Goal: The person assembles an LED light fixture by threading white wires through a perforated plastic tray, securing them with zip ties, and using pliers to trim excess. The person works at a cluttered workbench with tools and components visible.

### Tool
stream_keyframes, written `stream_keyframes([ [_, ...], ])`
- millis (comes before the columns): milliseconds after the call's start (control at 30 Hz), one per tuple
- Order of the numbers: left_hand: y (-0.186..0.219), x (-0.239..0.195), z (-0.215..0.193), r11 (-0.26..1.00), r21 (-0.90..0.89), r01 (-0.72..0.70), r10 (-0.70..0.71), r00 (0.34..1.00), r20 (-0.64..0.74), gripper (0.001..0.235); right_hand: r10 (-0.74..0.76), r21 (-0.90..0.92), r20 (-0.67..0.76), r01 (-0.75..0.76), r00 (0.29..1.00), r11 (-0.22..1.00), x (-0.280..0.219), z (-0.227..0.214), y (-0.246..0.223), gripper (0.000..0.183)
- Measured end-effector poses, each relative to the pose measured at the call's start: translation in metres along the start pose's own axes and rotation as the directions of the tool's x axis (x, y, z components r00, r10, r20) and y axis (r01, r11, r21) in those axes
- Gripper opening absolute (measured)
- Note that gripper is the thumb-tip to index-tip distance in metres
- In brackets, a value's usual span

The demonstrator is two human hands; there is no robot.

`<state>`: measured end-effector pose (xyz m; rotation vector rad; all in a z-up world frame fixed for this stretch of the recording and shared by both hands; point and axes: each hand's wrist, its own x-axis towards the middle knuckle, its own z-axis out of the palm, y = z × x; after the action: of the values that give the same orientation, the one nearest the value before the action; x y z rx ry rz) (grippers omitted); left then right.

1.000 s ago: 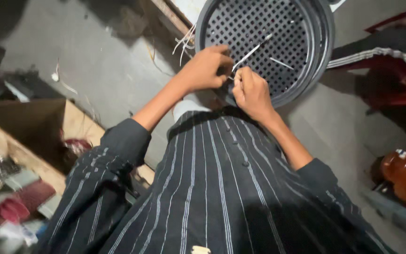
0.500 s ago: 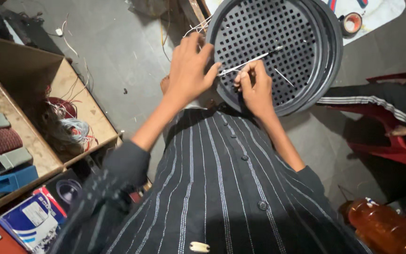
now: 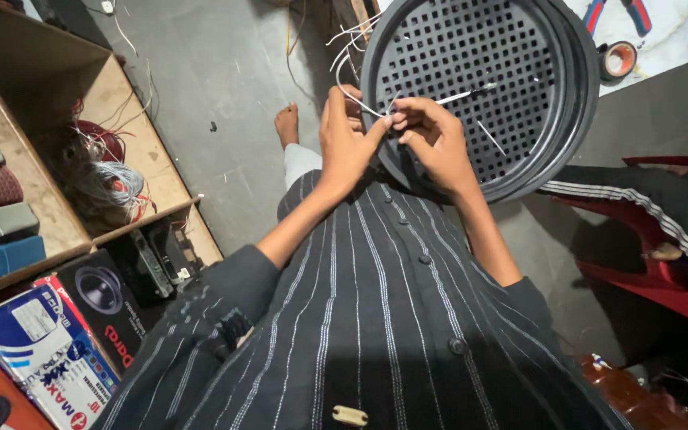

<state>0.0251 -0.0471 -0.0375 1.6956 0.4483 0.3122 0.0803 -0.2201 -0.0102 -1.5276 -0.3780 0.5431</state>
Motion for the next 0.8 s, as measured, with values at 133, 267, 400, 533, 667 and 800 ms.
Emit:
stream_keyframes([
  [133, 0.011, 0.003, 0.004, 0.99, 0.101, -0.095, 0.1, 0.994, -0.045, 0.028, 0.033, -0.031, -0.09, -0.036, 0.995, 0.999, 0.008, 0.009, -0.002, 0.032],
  [267, 0.019, 0.001, 0.001, 0.997, 0.039, -0.071, 0.073, 0.997, -0.033, 0.018, 0.046, -0.226, -0.145, -0.078, 0.988, 0.971, 0.019, 0.01, -0.013, 0.032],
  [400, 0.023, 0.0, -0.005, 0.995, 0.099, -0.034, 0.036, 0.999, -0.019, 0.02, -0.05, -0.407, -0.077, 0.014, 0.996, 0.913, 0.029, 0.011, -0.025, 0.009],
  [533, 0.027, 0.002, -0.005, 0.987, 0.114, -0.117, 0.124, 0.99, -0.062, 0.019, 0.061, -0.374, -0.146, -0.112, 0.987, 0.92, 0.035, 0.013, -0.028, 0.007],
  [667, 0.025, 0.005, -0.007, 0.998, 0.052, 0.038, -0.035, 0.998, -0.054, 0.017, -0.159, -0.472, -0.075, 0.105, 0.984, 0.875, 0.039, 0.013, -0.025, 0.007],
  [800, 0.022, 0.01, -0.004, 0.988, 0.101, 0.116, -0.107, 0.99, -0.09, 0.016, -0.193, -0.514, -0.016, 0.158, 0.981, 0.843, 0.047, 0.008, -0.024, 0.007],
])
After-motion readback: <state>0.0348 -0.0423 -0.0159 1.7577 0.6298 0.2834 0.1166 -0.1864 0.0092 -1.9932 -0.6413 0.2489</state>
